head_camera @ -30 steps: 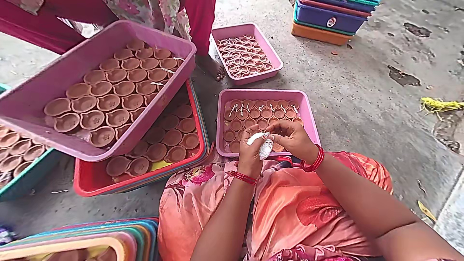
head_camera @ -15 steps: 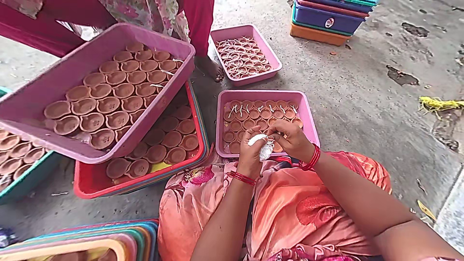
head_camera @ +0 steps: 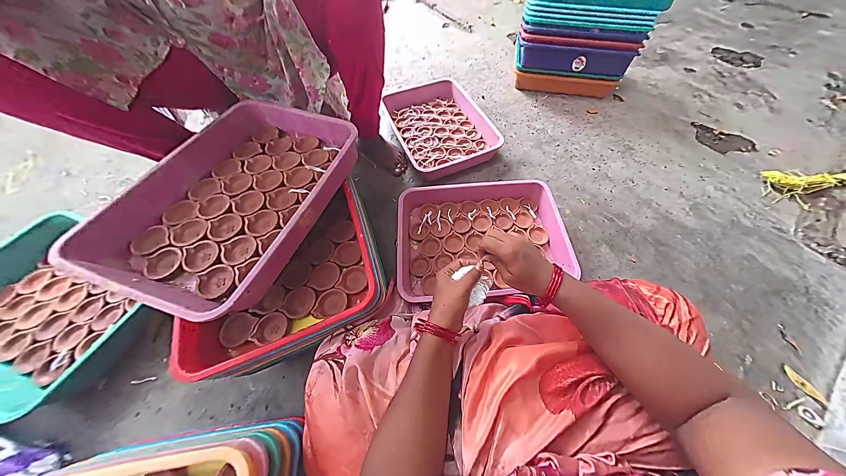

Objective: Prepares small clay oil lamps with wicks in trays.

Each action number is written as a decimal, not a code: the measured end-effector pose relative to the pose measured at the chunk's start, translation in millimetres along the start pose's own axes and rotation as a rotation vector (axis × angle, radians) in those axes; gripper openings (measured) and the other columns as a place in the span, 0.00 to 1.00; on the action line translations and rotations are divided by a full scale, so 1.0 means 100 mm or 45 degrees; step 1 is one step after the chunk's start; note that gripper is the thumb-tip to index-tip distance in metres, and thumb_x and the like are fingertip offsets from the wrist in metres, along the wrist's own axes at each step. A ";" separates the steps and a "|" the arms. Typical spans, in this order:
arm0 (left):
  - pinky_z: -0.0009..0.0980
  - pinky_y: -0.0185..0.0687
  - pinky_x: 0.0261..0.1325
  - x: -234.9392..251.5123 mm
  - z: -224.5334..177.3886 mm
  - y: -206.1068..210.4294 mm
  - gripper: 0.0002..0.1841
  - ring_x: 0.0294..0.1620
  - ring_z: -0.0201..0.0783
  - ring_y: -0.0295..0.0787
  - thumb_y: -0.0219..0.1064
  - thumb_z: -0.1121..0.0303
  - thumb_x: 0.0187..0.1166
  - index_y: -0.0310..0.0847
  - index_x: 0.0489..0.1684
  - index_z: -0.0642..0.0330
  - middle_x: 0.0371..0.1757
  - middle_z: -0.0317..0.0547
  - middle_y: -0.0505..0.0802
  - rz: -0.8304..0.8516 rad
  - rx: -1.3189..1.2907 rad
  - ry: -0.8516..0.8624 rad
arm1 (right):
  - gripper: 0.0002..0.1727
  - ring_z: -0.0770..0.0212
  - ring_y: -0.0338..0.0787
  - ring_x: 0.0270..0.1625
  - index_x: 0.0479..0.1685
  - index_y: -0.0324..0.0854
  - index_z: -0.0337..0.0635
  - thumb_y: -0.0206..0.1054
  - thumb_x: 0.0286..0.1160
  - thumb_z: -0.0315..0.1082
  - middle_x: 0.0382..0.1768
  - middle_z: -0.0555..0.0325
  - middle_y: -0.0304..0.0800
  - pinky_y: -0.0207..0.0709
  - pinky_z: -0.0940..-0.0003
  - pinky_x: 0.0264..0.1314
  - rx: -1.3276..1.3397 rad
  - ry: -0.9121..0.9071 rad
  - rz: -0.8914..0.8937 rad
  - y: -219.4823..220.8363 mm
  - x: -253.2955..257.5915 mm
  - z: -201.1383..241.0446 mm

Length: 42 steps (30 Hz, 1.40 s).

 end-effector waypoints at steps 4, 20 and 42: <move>0.29 0.86 0.42 0.04 0.12 -0.04 0.03 0.33 0.30 0.87 0.64 0.77 0.79 0.82 0.42 0.68 0.32 0.41 0.89 0.018 0.114 0.032 | 0.09 0.42 0.92 0.50 0.45 0.87 0.29 0.61 0.76 0.22 0.45 0.40 0.90 0.84 0.46 0.53 0.044 0.172 0.037 -0.05 0.03 -0.17; 0.35 0.80 0.61 -0.14 0.59 -0.25 0.12 0.53 0.37 0.86 0.57 0.78 0.84 0.84 0.55 0.73 0.55 0.54 0.90 -0.206 0.515 0.127 | 0.10 0.41 0.88 0.61 0.53 0.84 0.28 0.58 0.84 0.23 0.54 0.36 0.88 0.76 0.45 0.70 0.316 0.541 0.067 -0.48 -0.15 -0.51; 0.26 0.84 0.44 -0.20 0.33 -0.11 0.06 0.34 0.26 0.86 0.62 0.78 0.81 0.85 0.39 0.69 0.32 0.37 0.90 -0.022 0.198 0.177 | 0.10 0.44 0.91 0.56 0.53 0.87 0.29 0.62 0.80 0.21 0.50 0.40 0.92 0.79 0.46 0.66 0.335 0.215 0.526 0.22 -0.14 0.01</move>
Point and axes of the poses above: each hand's wrist, its own x-axis towards the middle knuckle, its own y-axis out of the palm, z = x × y, the point moved 6 cm from there along x, towards the middle knuckle
